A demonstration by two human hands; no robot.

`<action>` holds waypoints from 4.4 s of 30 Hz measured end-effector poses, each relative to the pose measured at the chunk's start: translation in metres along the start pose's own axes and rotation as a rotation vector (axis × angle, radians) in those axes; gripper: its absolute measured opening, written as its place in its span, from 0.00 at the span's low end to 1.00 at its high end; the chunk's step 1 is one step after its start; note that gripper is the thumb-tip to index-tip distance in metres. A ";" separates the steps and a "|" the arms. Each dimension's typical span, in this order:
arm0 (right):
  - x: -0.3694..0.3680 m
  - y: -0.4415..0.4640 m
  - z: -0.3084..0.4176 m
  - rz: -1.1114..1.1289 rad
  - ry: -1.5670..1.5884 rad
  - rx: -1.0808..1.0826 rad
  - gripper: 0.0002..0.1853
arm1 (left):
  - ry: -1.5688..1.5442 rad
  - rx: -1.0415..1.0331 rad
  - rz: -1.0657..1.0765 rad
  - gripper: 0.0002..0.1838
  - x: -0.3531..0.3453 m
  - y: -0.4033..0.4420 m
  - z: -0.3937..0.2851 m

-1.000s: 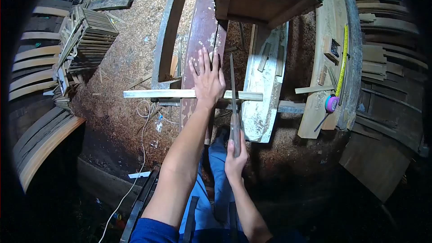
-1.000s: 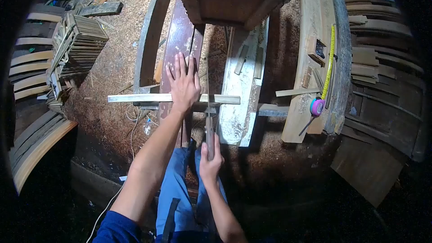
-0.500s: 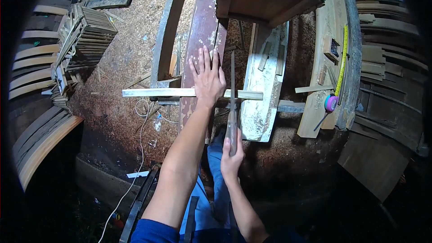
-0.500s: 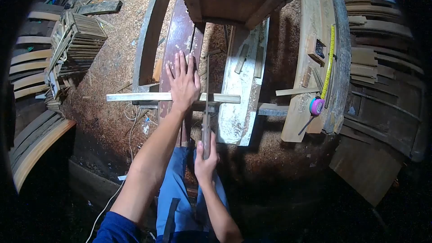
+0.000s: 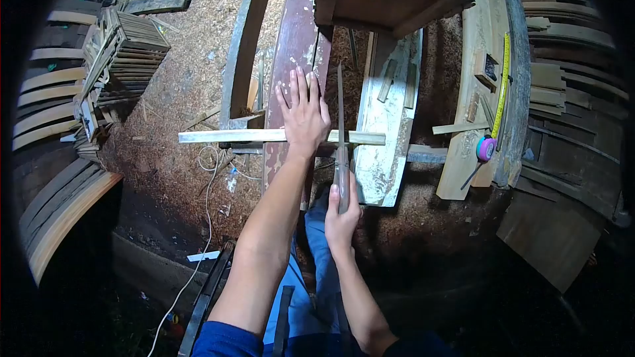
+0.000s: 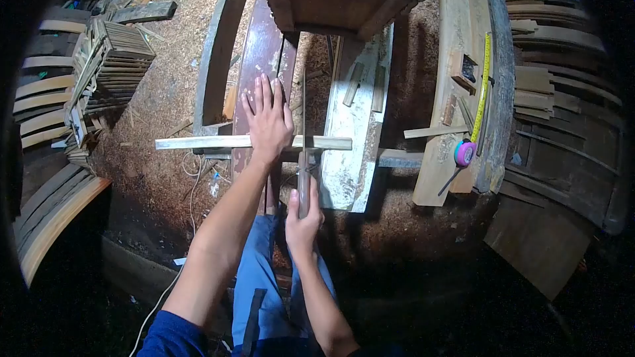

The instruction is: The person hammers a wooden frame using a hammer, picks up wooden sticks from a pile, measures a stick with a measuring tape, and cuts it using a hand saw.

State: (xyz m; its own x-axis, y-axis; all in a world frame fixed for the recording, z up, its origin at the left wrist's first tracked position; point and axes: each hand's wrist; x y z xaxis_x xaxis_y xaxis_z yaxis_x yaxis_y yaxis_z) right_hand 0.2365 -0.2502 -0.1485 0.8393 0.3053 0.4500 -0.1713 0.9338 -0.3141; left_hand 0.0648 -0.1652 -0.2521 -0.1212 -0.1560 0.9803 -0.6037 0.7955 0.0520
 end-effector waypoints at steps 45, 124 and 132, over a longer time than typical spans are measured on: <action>0.011 -0.026 -0.010 -0.028 -0.116 0.080 0.26 | -0.014 0.006 0.055 0.37 0.003 0.000 0.001; 0.007 -0.036 -0.029 -0.112 -0.130 0.216 0.22 | -0.077 -0.019 0.020 0.44 0.009 0.001 0.000; 0.000 -0.015 -0.021 -0.079 -0.143 0.173 0.22 | -0.075 -0.022 0.013 0.43 0.008 0.002 0.000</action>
State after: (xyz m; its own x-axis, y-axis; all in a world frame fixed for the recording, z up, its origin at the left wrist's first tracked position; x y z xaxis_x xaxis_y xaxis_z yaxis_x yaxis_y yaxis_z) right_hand 0.2498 -0.2680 -0.1609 0.7740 0.2416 0.5852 -0.2039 0.9702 -0.1310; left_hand 0.0624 -0.1648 -0.2447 -0.1886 -0.1883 0.9638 -0.5845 0.8102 0.0439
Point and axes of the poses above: each hand's wrist, its own y-axis towards the middle knuckle, its own x-axis out of the back of the hand, z = x × y, and after that the axes turned 3 degrees about -x, right-handed
